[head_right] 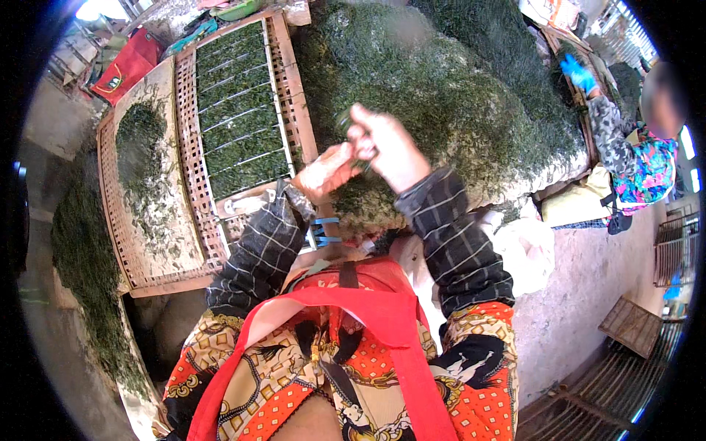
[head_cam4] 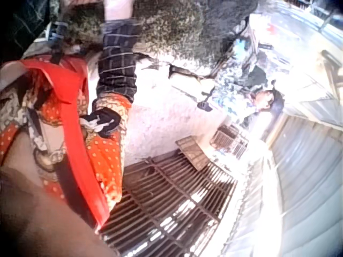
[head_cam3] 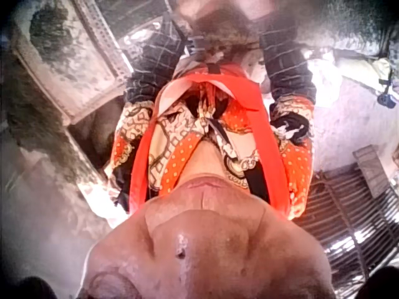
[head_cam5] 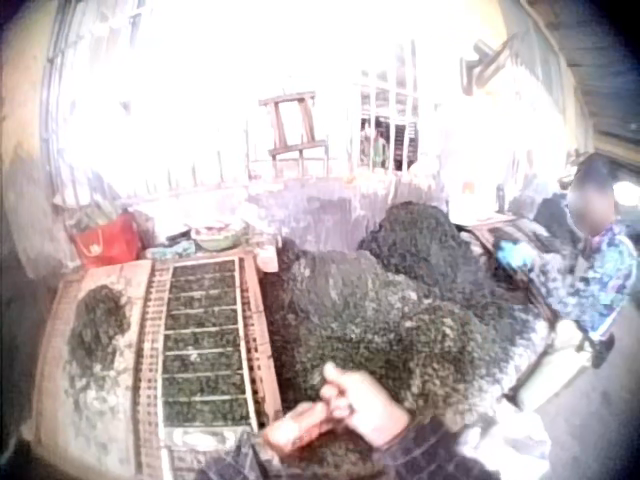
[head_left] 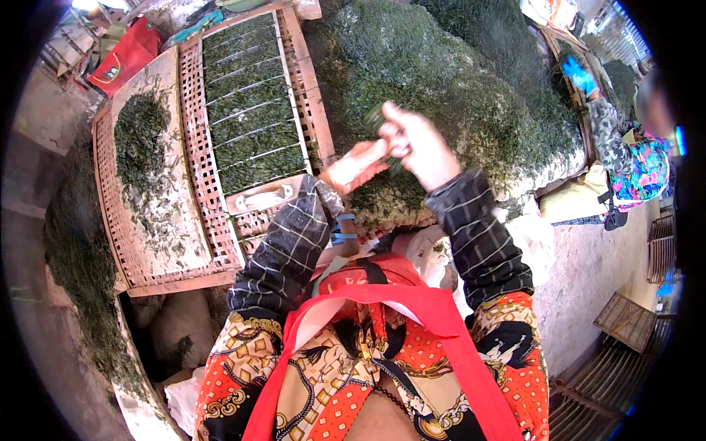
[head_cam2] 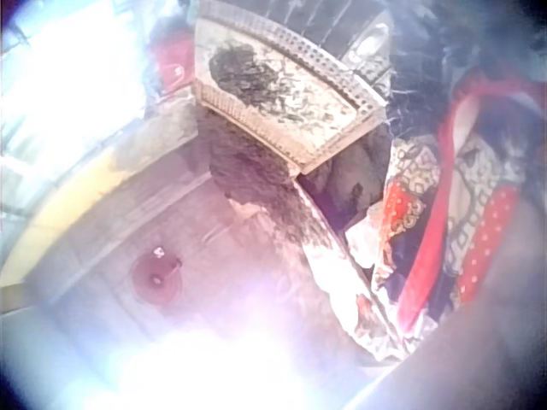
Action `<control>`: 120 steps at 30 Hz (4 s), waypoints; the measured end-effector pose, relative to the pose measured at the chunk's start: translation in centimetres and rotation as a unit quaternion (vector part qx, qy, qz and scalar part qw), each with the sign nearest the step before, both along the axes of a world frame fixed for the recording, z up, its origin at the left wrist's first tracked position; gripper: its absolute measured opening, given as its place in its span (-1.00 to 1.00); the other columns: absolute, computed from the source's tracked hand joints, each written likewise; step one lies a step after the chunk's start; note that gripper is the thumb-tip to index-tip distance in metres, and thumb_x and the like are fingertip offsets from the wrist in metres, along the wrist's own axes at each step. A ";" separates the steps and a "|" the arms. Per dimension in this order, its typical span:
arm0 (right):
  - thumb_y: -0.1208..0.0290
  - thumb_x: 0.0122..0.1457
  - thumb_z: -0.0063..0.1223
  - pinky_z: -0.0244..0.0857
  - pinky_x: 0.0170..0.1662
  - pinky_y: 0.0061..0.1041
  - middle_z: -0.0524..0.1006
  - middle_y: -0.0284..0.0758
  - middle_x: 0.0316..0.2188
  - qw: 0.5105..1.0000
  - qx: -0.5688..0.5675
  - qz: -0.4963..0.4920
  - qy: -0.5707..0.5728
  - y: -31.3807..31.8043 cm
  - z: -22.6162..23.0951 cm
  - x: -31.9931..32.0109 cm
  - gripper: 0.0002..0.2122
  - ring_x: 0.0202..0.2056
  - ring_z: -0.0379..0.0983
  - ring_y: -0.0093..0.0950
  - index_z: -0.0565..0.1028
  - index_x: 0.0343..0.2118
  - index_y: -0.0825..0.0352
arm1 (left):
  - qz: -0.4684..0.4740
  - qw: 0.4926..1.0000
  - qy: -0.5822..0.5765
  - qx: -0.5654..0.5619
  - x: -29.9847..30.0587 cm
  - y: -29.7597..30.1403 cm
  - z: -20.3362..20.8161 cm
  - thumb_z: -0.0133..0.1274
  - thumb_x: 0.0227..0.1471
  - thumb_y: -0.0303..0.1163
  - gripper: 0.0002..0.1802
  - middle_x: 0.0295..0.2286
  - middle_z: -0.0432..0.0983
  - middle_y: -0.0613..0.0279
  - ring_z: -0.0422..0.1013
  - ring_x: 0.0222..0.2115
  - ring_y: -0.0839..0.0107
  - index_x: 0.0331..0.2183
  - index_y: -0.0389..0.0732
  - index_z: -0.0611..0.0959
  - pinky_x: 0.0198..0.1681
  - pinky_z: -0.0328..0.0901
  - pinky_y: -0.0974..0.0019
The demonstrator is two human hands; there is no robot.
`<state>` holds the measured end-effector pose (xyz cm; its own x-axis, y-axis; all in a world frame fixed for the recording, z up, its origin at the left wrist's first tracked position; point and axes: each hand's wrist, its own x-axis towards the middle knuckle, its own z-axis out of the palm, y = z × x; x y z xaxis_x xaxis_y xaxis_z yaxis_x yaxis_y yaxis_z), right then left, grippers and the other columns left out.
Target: The person processes green tea leaves by hand and using a wooden lattice tool to flatten or spread them.
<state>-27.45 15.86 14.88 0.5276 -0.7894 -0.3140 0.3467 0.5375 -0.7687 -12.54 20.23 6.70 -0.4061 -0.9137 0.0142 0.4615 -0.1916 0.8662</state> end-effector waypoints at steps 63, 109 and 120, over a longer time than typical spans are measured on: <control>0.36 0.00 0.05 0.33 -0.23 -0.16 0.52 -0.02 -0.47 0.674 -0.484 0.171 0.531 6.9 -15.0 9.2 -0.82 -0.33 0.47 -0.06 0.50 -0.42 0.40 | 0.080 0.551 -0.781 -0.284 20.2 19.3 -9.6 -0.04 0.05 -0.39 -0.36 0.19 0.12 0.10 0.02 0.24 0.21 0.17 -0.27 0.24 0.28 -0.11 0.09; 0.24 0.01 0.17 0.25 0.02 -0.23 0.40 -0.06 -0.03 0.622 -0.439 -0.168 0.627 -3.7 -18.4 -17.4 -0.61 -0.01 0.31 -0.05 0.49 -0.10 0.28 | -0.017 0.576 -0.795 -0.187 16.2 17.8 -8.2 0.14 -0.12 -0.31 -0.12 0.23 -0.03 -0.04 -0.16 0.27 -0.04 0.20 -0.30 0.15 0.28 -0.28 -0.12; 0.45 0.03 0.08 0.31 -0.05 -0.25 0.44 -0.09 -0.14 0.571 -0.409 -0.290 0.650 -9.1 -18.9 -26.1 -0.75 -0.14 0.41 -0.13 0.51 -0.19 0.31 | -0.022 0.571 -0.800 -0.184 16.7 18.6 -7.8 0.12 -0.08 -0.27 -0.16 0.22 -0.02 -0.07 -0.16 0.26 -0.06 0.18 -0.33 0.17 0.28 -0.29 -0.12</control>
<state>-53.56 6.81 -4.03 -0.1568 -0.8757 0.4566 -0.8654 -0.1010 -0.4909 4.19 38.86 -1.13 -0.1910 -0.9566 -0.2202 -0.9746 0.1580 0.1591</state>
